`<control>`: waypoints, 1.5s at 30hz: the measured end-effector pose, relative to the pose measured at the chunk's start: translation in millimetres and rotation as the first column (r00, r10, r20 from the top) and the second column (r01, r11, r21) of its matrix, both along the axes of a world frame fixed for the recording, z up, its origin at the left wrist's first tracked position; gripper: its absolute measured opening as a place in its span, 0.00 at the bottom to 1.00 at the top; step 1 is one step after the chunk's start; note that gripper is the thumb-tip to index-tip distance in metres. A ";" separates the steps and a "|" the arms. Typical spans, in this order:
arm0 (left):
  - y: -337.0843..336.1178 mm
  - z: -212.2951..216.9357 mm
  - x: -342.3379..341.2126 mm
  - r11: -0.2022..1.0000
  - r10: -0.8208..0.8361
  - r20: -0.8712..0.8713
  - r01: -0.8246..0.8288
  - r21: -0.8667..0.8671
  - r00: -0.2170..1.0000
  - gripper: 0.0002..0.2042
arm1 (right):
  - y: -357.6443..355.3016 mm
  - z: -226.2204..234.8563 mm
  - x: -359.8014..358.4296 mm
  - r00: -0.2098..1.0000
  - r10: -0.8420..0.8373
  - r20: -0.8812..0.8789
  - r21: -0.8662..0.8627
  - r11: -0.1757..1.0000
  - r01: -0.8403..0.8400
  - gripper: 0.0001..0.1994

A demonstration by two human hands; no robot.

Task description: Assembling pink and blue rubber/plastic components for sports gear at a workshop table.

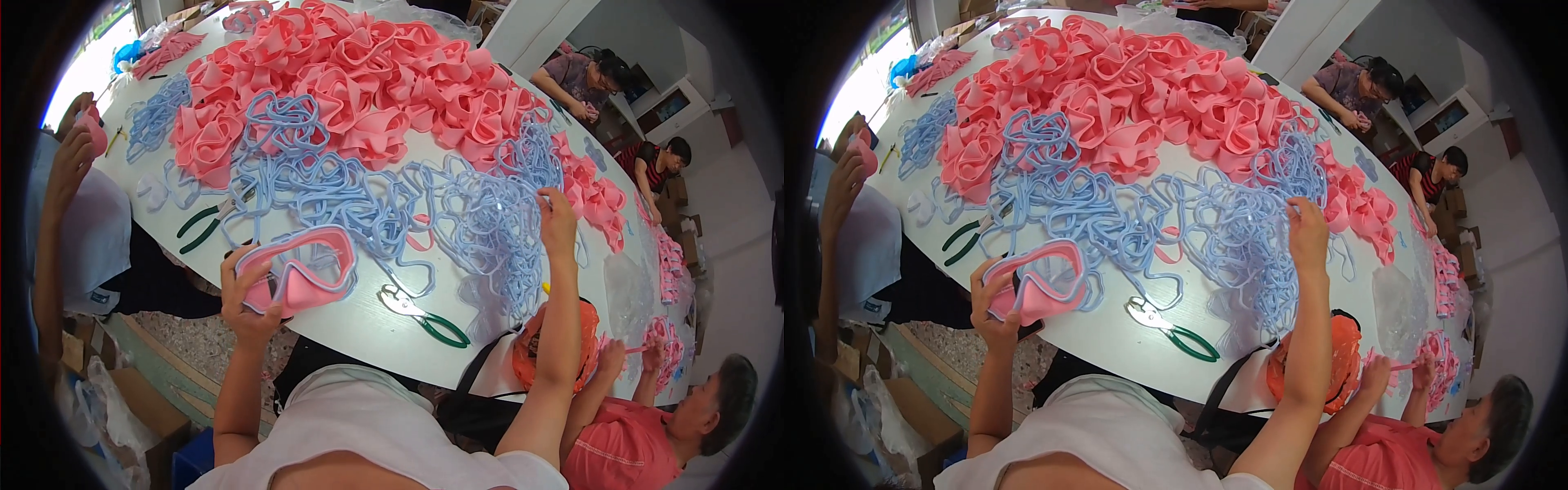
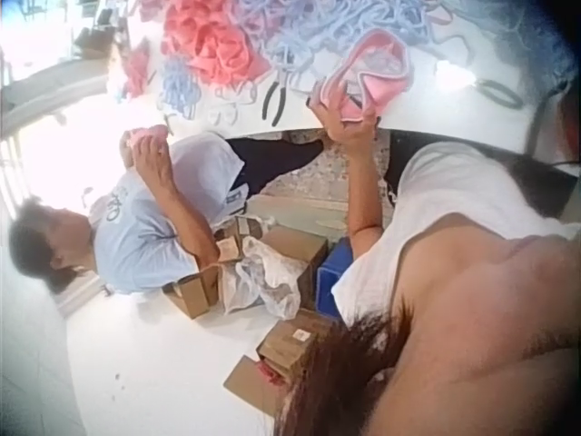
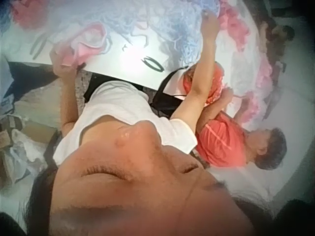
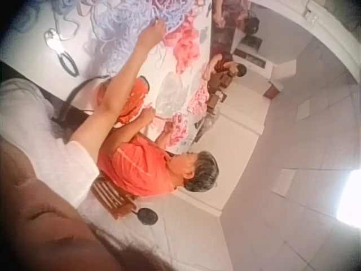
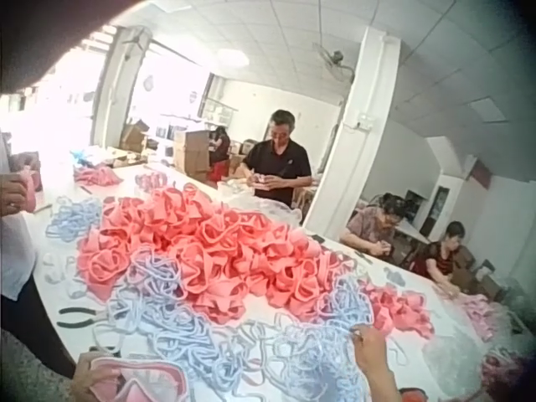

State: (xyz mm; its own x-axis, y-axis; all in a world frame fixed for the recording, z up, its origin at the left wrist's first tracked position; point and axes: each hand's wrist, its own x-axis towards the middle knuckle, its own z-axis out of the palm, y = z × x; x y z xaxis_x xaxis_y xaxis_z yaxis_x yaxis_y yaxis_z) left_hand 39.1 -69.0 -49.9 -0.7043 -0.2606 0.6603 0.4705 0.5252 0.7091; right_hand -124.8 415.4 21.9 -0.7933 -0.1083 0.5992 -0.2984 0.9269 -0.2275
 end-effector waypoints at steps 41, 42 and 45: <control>35.3 19.7 2.8 0.857 -0.405 -0.470 0.146 -0.495 0.784 0.17 | -216.6 52.4 110.2 0.555 0.814 0.173 -0.094 0.575 -0.813 0.19; 35.7 20.2 3.9 0.857 -0.404 -0.469 0.146 -0.494 0.785 0.17 | -216.8 50.6 111.9 0.554 0.814 0.174 -0.095 0.574 -0.813 0.19; 38.1 21.5 4.7 0.862 -0.396 -0.482 0.135 -0.490 0.781 0.17 | -217.8 49.7 114.0 0.581 0.809 0.092 -0.016 0.585 -0.811 0.21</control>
State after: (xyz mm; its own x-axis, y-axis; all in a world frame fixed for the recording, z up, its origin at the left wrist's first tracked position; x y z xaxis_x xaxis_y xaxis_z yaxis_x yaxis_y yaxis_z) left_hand 43.8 -30.9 -28.4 -0.1832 0.2642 0.9469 0.8704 0.4914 0.0313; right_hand -10.8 197.6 71.6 -0.4131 -0.7437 0.5256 -0.9100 0.3154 -0.2689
